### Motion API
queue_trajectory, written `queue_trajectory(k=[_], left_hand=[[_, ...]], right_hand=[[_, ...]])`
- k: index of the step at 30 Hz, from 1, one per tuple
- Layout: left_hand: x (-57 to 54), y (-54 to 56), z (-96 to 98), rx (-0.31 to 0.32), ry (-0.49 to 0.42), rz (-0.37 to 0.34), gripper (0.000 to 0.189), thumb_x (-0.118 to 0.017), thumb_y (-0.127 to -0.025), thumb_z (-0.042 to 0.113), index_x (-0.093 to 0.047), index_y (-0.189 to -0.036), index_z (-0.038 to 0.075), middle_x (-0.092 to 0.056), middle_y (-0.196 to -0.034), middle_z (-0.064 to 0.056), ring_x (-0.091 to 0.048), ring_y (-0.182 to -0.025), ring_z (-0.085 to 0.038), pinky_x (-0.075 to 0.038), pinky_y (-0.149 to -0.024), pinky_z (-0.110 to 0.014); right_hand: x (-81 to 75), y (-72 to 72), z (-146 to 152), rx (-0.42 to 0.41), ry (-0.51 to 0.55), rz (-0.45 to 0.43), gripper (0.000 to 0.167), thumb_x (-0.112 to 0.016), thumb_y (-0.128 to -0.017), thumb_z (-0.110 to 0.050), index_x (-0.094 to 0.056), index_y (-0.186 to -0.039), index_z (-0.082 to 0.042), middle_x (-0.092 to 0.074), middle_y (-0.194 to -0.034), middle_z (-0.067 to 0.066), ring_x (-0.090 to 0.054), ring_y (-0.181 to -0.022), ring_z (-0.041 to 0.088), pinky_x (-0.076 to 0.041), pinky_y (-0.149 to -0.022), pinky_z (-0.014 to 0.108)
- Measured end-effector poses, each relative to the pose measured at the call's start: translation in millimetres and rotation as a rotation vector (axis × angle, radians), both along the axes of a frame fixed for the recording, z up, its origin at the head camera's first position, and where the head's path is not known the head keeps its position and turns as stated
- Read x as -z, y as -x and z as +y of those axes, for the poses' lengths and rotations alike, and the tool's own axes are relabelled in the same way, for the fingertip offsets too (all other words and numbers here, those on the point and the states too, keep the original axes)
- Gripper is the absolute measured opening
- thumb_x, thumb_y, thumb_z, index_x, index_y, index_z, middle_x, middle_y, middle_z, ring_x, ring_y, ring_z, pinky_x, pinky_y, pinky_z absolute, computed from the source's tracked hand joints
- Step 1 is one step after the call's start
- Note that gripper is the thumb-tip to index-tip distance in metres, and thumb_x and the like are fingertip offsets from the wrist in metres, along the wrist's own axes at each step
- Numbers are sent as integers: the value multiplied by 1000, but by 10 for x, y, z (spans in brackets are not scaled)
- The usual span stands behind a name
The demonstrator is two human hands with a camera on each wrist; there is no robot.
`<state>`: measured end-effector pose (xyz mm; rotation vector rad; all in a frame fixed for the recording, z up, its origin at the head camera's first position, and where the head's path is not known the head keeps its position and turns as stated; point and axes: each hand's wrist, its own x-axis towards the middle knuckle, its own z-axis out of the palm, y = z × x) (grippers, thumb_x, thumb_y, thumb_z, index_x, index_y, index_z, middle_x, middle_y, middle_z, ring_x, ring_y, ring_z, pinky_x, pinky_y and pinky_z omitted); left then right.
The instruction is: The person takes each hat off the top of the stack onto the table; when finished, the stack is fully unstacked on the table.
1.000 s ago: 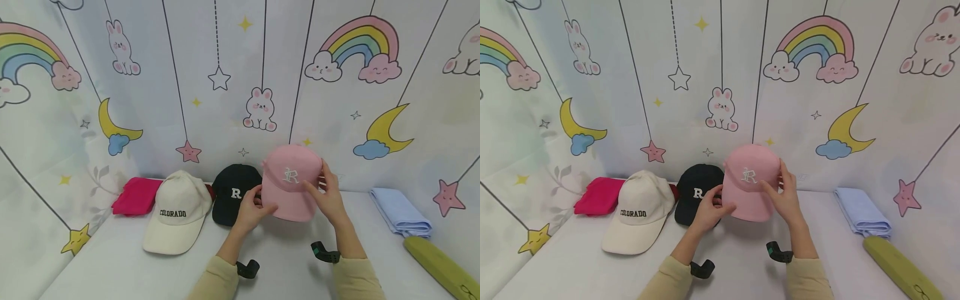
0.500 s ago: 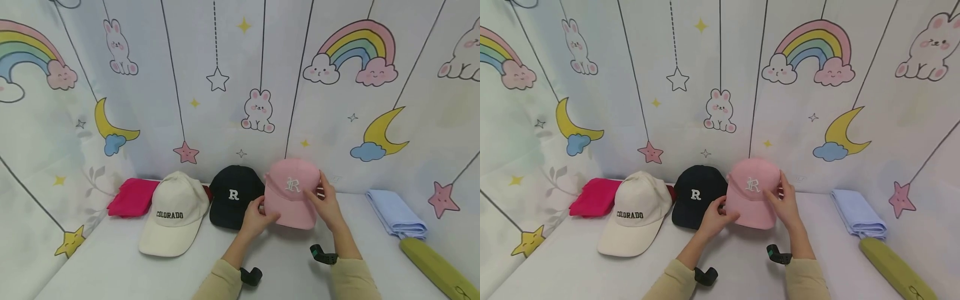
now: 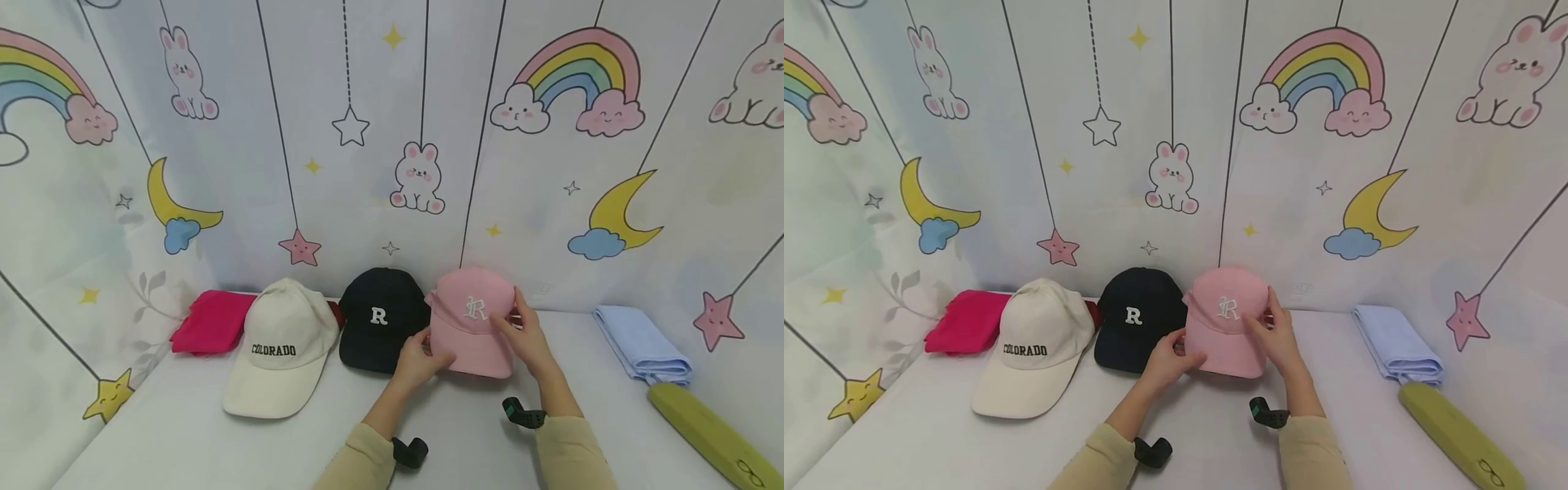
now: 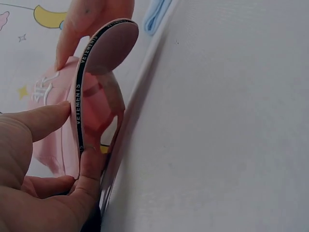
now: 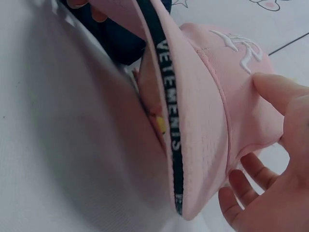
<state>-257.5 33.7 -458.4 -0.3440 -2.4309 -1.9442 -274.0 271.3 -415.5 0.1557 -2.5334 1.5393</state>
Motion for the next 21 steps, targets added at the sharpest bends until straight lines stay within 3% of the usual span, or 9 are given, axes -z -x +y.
queue_trajectory(k=[4,7,13,21], left_hand=[[-20,-9,4,3,38,-14,61,-82,-79,14,-59,-132,-6,-65,-98,-8,-62,-83,-16,-54,-70,-30],[-34,-17,0,-11,94,-27,54,-83,-79,18,-64,-123,-5,-66,-98,-8,-60,-85,-17,-54,-74,-33],[-74,-36,-25,-2,172,-49,51,-83,-78,22,-66,-120,-2,-67,-99,-6,-58,-85,-17,-52,-76,-33],[-129,-90,-59,31,244,-70,55,-83,-79,23,-63,-122,-4,-68,-106,-12,-60,-88,-22,-54,-81,-41]], right_hand=[[119,70,48,1,-27,-15,91,-61,-101,-36,1,-162,-8,-41,-134,26,-41,-123,40,-39,-102,53],[147,75,53,-1,-34,-36,94,-62,-101,-39,2,-162,-7,-42,-134,26,-41,-125,41,-37,-105,54],[183,63,56,-27,-42,-84,98,-61,-101,-39,10,-159,-2,-40,-139,31,-40,-129,43,-35,-109,56],[241,48,1,-30,-154,-155,127,-76,-88,-46,22,-156,-5,-11,-152,36,-23,-139,50,-24,-113,63]])
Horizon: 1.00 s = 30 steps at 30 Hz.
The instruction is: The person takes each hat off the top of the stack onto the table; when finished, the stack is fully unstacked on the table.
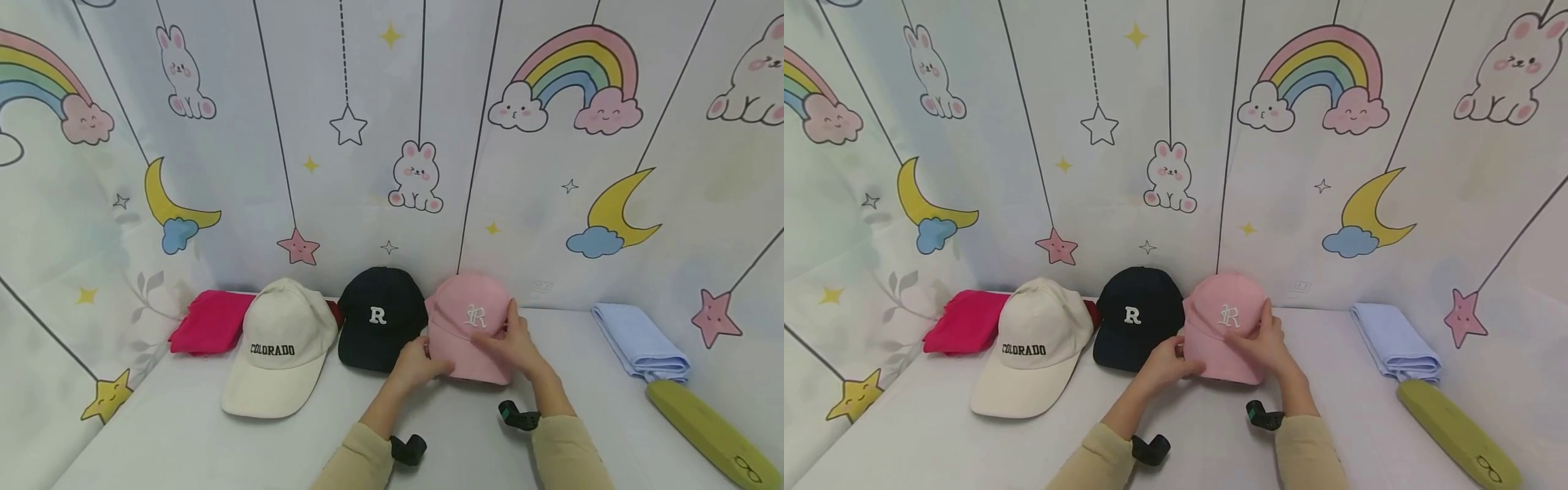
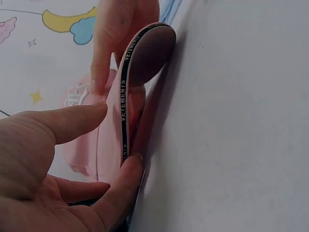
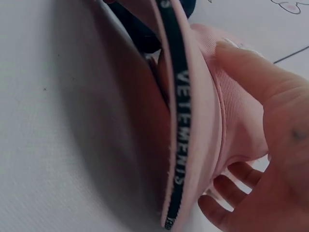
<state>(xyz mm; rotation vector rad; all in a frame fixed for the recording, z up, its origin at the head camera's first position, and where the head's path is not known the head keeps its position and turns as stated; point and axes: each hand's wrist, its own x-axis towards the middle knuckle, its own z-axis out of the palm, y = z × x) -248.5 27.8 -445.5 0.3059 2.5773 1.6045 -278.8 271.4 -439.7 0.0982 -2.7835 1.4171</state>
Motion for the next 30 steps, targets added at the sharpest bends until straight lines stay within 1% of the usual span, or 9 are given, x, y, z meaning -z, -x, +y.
queue_trajectory(k=[2,4,6,9,11,13,17,24,30], left_hand=[[-13,-9,-14,12,15,-6,54,-83,-79,23,-63,-122,-4,-68,-106,-12,-60,-87,-22,-54,-80,-40],[-22,-7,-34,30,24,-24,49,-83,-80,22,-65,-117,-3,-69,-99,-11,-60,-82,-20,-53,-74,-38],[-34,-2,-66,43,22,-48,48,-82,-81,21,-65,-118,-3,-68,-94,-9,-61,-76,-18,-52,-69,-35],[-60,13,-126,47,28,-79,52,-81,-83,23,-63,-123,-4,-67,-94,-8,-63,-71,-15,-51,-66,-33],[-87,25,-167,43,22,-80,60,-81,-84,25,-59,-131,-5,-66,-103,-9,-65,-72,-15,-52,-69,-33],[-115,35,-210,40,15,-75,63,-80,-86,26,-57,-135,-4,-65,-111,-13,-67,-74,-16,-54,-71,-35],[-166,47,-289,27,-37,-77,65,-80,-88,27,-54,-139,-2,-63,-122,-18,-69,-77,-17,-55,-72,-37],[-210,67,-399,17,-63,-34,67,-79,-88,29,-52,-142,-1,-63,-124,-15,-70,-76,-17,-55,-77,-36],[-205,89,-436,7,-74,-30,69,-80,-87,30,-51,-143,1,-63,-124,-15,-71,-77,-17,-54,-86,-42]], right_hand=[[15,-1,-22,16,-60,-10,132,-79,-84,-50,23,-156,-6,-9,-152,38,-17,-141,53,-21,-112,67],[23,-6,-49,31,-103,-8,135,-80,-82,-51,24,-155,-5,-7,-152,40,-11,-141,57,-19,-110,70],[32,-10,-72,41,-124,4,136,-81,-81,-51,22,-156,-3,-8,-151,40,-11,-141,59,-20,-109,71],[43,-14,-99,45,-133,28,135,-81,-81,-49,20,-156,-2,-9,-150,40,-10,-140,59,-21,-108,73],[50,-13,-114,49,-130,42,134,-82,-81,-48,19,-156,-2,-9,-150,40,-10,-140,59,-21,-108,73],[55,-10,-129,51,-128,54,134,-82,-81,-47,19,-156,-1,-9,-150,40,-11,-139,59,-21,-108,73],[69,5,-160,57,-124,70,133,-82,-82,-46,19,-156,-2,-9,-150,39,-11,-139,58,-21,-108,72],[103,28,-203,71,-113,101,133,-82,-81,-47,19,-157,-3,-9,-151,38,-11,-139,57,-22,-108,71],[141,48,-230,67,-98,116,132,-82,-81,-47,16,-158,-3,-10,-152,36,-12,-139,56,-24,-108,70]])
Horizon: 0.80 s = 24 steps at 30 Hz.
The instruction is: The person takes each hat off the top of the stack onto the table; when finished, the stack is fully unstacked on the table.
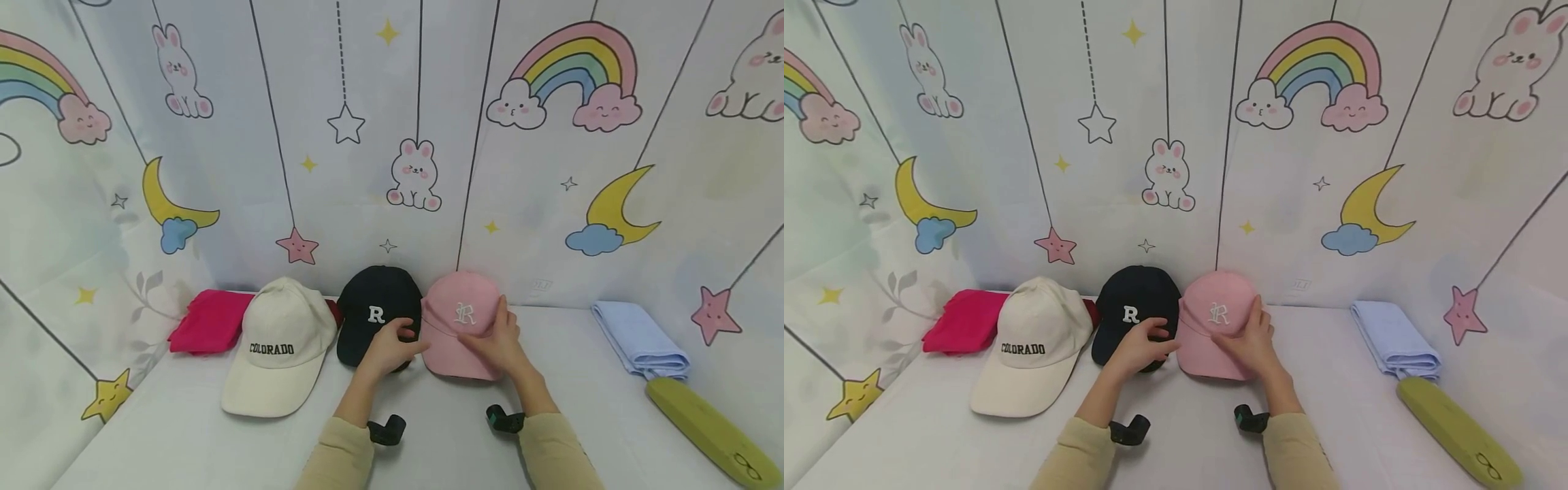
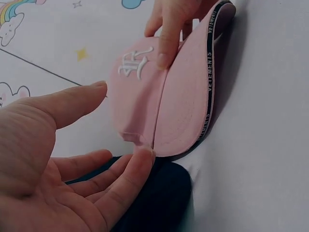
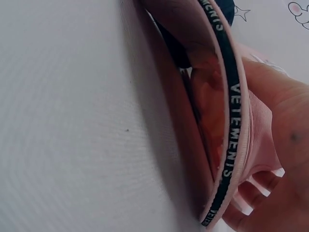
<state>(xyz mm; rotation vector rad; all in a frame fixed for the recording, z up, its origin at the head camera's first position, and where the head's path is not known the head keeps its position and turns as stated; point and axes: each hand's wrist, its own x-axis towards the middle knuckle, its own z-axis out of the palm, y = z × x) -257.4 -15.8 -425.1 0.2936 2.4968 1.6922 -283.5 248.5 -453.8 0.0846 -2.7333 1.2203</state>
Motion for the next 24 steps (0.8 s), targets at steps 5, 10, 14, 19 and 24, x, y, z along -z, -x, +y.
queue_trajectory(k=[5,10,14,19,24], left_hand=[[-12,8,-31,-10,-20,-6,70,-80,-87,28,-49,-145,2,-62,-126,-15,-72,-84,-20,-54,-88,-44],[-33,7,-42,-5,-17,-13,72,-81,-87,28,-48,-146,4,-61,-127,-14,-72,-87,-20,-55,-87,-42],[-68,-11,-51,-5,-12,-3,71,-81,-86,28,-49,-146,5,-62,-126,-14,-71,-89,-20,-55,-87,-43],[-80,-38,-46,-5,6,25,72,-82,-86,30,-50,-145,6,-63,-127,-12,-67,-100,-23,-54,-89,-44],[-110,-65,-74,-4,-10,62,71,-82,-86,31,-50,-145,8,-61,-130,-12,-64,-106,-24,-56,-85,-41]], right_hand=[[-2,17,-30,-22,20,-3,131,-82,-82,-46,16,-158,-6,-9,-153,36,-10,-141,55,-23,-108,70],[-6,37,-27,-36,26,0,129,-82,-82,-44,15,-158,-6,-9,-154,35,-9,-142,54,-22,-109,70],[-10,46,-18,-43,19,-4,130,-82,-82,-46,16,-158,-6,-10,-154,35,-10,-142,54,-22,-110,70],[-77,3,26,-26,-15,23,127,-80,-84,-46,14,-158,-3,-15,-150,36,-14,-139,55,-22,-109,70],[-180,-10,50,-19,-21,122,124,-82,-83,-38,9,-157,2,-25,-140,35,-22,-129,54,-24,-104,69]])
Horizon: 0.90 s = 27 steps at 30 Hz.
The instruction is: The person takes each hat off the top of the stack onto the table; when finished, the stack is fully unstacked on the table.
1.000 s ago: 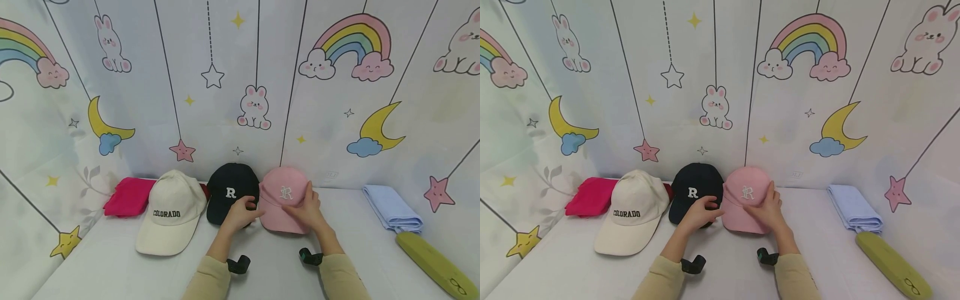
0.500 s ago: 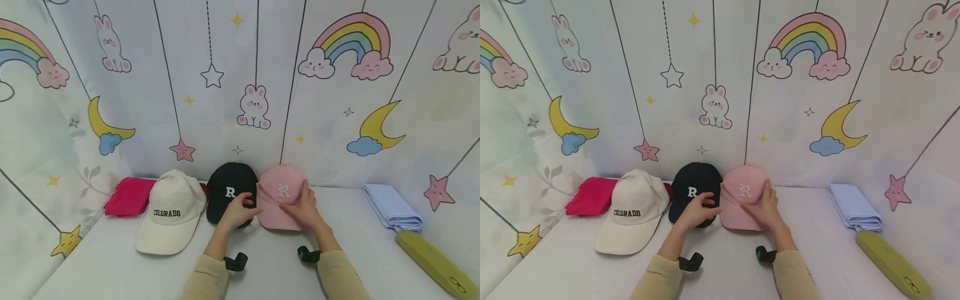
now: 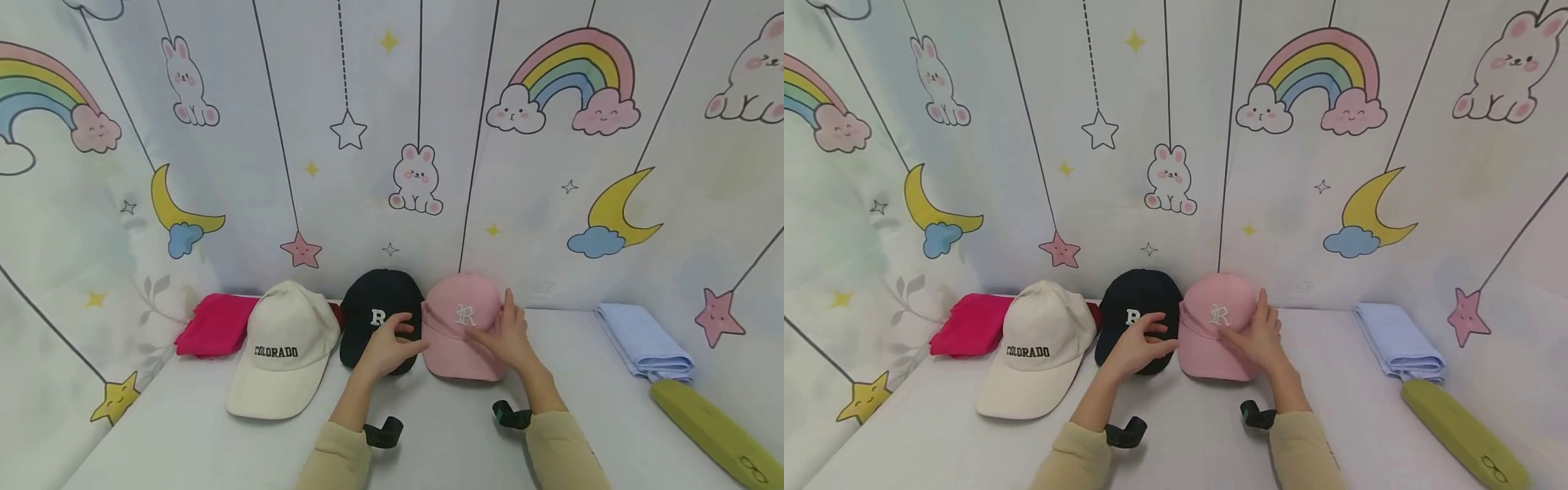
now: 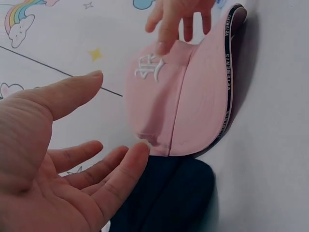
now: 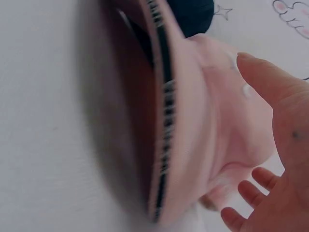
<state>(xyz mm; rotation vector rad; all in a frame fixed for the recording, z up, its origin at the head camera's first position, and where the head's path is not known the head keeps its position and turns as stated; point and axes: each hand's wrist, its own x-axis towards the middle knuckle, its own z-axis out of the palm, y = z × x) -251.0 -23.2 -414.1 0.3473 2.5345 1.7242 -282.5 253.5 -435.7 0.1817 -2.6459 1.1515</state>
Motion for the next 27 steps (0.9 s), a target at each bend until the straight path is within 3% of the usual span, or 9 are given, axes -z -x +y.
queue_trajectory(k=[5,12,20,27], left_hand=[[-77,-36,-136,18,-2,68,71,-81,-87,32,-49,-147,12,-60,-132,-13,-65,-105,-22,-57,-80,-37],[-185,-106,-440,28,17,165,71,-82,-86,26,-48,-148,12,-61,-129,-8,-66,-105,-21,-56,-84,-37],[-196,-196,-782,59,15,198,73,-82,-87,22,-45,-149,12,-55,-136,-17,-63,-108,-27,-55,-87,-35],[-210,-295,-1044,33,33,218,76,-84,-85,19,-45,-150,12,-56,-135,-9,-61,-113,-33,-54,-90,-44]], right_hand=[[-126,-7,-97,-16,-14,73,121,-83,-83,-36,5,-159,-2,-28,-140,33,-25,-130,53,-27,-102,70],[-347,-49,-369,-79,17,78,119,-83,-83,-37,2,-161,-8,-28,-146,28,-27,-136,47,-28,-105,70],[-470,-35,-757,-119,51,90,118,-84,-80,-41,-5,-162,-10,-36,-145,21,-35,-132,39,-34,-107,62],[-493,-41,-1078,-184,75,109,115,-85,-80,-39,-9,-161,-8,-37,-144,21,-34,-132,38,-29,-109,63]])
